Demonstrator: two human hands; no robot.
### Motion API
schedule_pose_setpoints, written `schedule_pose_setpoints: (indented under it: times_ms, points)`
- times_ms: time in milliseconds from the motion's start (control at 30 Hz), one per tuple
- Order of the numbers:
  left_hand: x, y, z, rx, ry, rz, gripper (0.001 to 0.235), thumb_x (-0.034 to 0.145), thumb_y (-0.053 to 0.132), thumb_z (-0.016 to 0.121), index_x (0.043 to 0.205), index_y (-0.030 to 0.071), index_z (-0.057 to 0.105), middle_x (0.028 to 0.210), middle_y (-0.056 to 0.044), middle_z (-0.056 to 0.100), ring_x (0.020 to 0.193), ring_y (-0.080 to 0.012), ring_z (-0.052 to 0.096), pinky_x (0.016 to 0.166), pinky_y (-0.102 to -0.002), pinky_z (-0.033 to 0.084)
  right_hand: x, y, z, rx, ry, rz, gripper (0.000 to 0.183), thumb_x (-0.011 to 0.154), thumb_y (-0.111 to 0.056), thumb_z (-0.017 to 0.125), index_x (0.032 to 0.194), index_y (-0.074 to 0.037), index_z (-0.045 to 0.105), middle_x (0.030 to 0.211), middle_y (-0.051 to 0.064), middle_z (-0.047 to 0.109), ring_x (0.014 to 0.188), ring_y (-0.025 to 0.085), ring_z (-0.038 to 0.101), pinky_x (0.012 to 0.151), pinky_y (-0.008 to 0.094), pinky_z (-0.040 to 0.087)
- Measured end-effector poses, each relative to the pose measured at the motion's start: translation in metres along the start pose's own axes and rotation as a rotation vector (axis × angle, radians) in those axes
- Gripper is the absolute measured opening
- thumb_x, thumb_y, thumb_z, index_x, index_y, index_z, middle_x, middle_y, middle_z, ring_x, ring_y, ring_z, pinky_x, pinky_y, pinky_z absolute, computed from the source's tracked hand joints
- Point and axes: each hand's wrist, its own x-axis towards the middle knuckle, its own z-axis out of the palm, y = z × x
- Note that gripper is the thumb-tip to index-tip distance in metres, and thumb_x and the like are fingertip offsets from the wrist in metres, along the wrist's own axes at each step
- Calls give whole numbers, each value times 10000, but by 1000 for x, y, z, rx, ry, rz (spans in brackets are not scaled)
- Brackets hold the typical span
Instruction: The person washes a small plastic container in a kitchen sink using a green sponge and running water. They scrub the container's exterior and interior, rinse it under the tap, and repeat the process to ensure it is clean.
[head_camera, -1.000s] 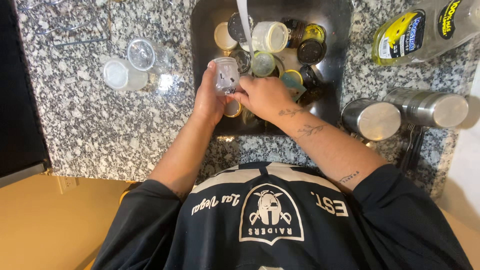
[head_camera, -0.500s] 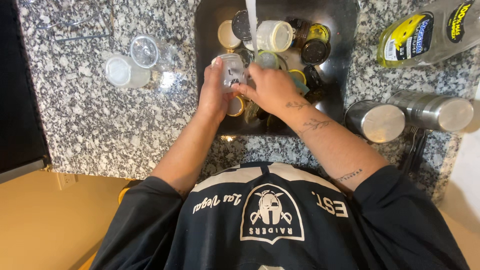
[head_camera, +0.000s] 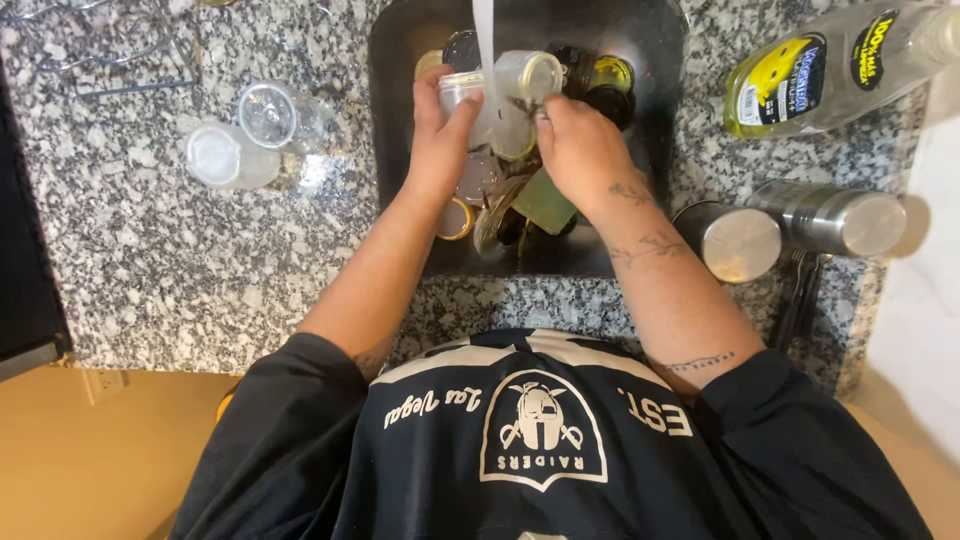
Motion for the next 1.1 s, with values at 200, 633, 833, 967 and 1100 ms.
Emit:
schedule_pose_setpoints:
  times_ms: [200,633,833,967,1100]
  points:
    - [-11,24,2,-124,-33,-182,563,918,443,723,1411,224,561,1262,-16,697,1063,-135,676,928,-296,532,-13,16,6,-100,98,-91,273,1039,-77,583,1285,-3,677,933,242,670,793,471,654,633,585,508]
    - [-55,-5,-24,-544,22,-411,613,894,278,782,1366,232,394,1466,-138,583,1135,-329,735,812,-426,692,-18,-10,7,-49,167,-179,414,1180,-324,529,1476,-73,672,1027,114,716,936,352,685,875,554,524]
    - [-54,-24,-23,-572,89,-377,565,886,349,782,1322,240,441,1430,-119,570,1134,-290,688,762,-417,687,24,-27,12,-216,63,-77,564,1121,-671,638,888,-161,706,737,-28,731,627,226,698,553,421,547]
    - [-59,-14,-32,-452,54,-422,655,863,473,730,1399,235,438,1420,-103,589,1106,-265,701,743,-363,650,36,-29,14,-294,52,-67,835,1138,-830,396,893,-80,667,728,91,700,736,380,704,602,512,503]
    - [-58,-8,-36,-467,42,-477,653,879,502,686,1426,229,459,1388,-73,617,1138,-225,677,821,-384,639,25,-30,-2,-202,19,-167,449,1204,-295,390,1107,-15,728,946,153,753,871,362,696,822,566,552]
